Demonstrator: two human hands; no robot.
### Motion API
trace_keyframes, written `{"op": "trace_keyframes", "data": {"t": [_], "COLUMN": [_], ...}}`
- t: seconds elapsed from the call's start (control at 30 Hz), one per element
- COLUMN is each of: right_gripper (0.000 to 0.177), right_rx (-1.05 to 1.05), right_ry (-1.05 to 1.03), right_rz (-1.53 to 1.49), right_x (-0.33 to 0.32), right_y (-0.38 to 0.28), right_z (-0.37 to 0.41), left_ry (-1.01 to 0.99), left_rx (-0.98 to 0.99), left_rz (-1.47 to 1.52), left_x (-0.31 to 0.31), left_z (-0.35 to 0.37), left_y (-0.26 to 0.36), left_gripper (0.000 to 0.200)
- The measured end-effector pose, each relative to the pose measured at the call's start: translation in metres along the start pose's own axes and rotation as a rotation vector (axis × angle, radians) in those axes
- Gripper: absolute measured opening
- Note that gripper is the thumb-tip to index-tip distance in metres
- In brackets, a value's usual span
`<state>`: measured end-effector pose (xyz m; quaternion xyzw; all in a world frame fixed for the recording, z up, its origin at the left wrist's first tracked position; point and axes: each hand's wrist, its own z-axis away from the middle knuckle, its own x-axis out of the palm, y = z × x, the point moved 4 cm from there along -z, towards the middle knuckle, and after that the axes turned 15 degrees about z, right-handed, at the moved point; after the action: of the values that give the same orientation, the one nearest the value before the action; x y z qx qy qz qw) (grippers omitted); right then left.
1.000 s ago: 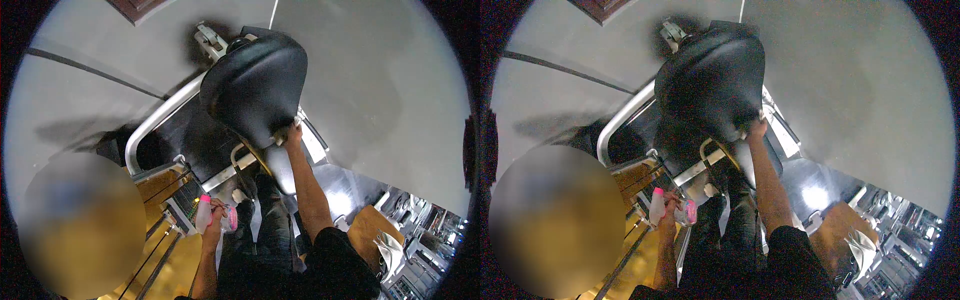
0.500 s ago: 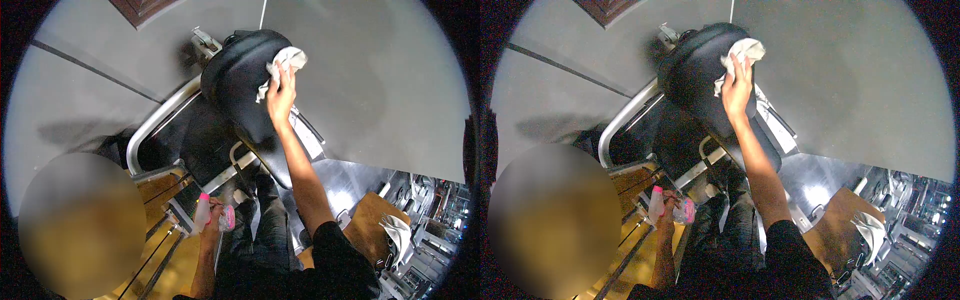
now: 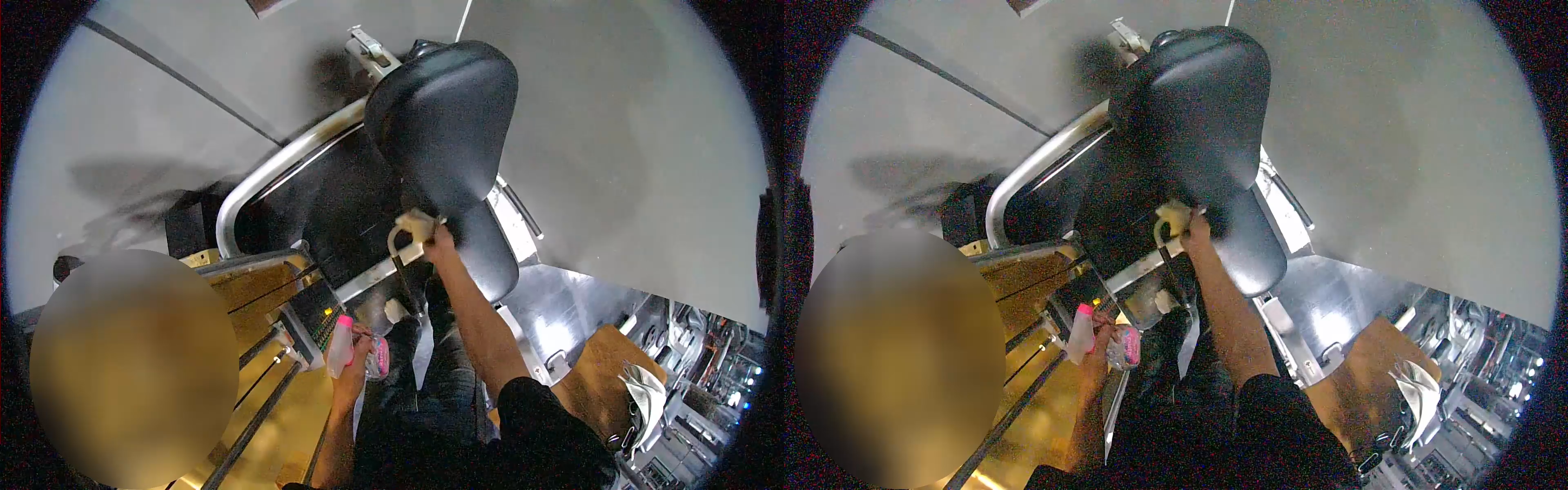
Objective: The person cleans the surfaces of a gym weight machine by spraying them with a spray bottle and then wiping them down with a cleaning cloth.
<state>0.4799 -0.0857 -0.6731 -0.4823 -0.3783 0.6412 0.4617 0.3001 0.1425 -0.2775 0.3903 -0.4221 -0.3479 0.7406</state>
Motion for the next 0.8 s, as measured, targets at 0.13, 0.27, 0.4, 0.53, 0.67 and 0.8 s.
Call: {"op": "trace_keyframes", "data": {"t": [0.13,0.27,0.4,0.53,0.67,0.8], "right_gripper": [0.027,0.031,0.038,0.038,0.046,0.052], "right_rx": [0.871,0.601,-0.063,-0.540,-0.597,-0.480], "right_ry": [0.387,0.409,0.442,0.760,0.646,0.579], "right_rz": [-1.126,-0.884,-0.803,0.217,0.521,0.629], "right_x": [-0.024,-0.067,-0.121,-0.118,-0.058,-0.027], "right_y": [-0.162,-0.261,-0.390,-0.453,-0.393,-0.278], "right_z": [-0.003,0.007,0.004,-0.009,0.006,0.042], "left_ry": [0.039,0.077,0.132,0.171,0.168,0.107], "left_rx": [0.011,-0.016,-0.005,0.032,-0.066,0.005], "left_rz": [-0.127,-0.065,-0.140,-0.092,-0.187,-0.169], "left_x": [-0.001,-0.018,-0.013,-0.024,-0.024,-0.034], "left_z": [0.000,0.002,0.001,0.002,0.002,0.003], "left_y": [0.014,0.006,0.028,0.028,0.032,0.021], "left_gripper": [0.010,0.009,0.006,0.012,0.005,0.005]}}
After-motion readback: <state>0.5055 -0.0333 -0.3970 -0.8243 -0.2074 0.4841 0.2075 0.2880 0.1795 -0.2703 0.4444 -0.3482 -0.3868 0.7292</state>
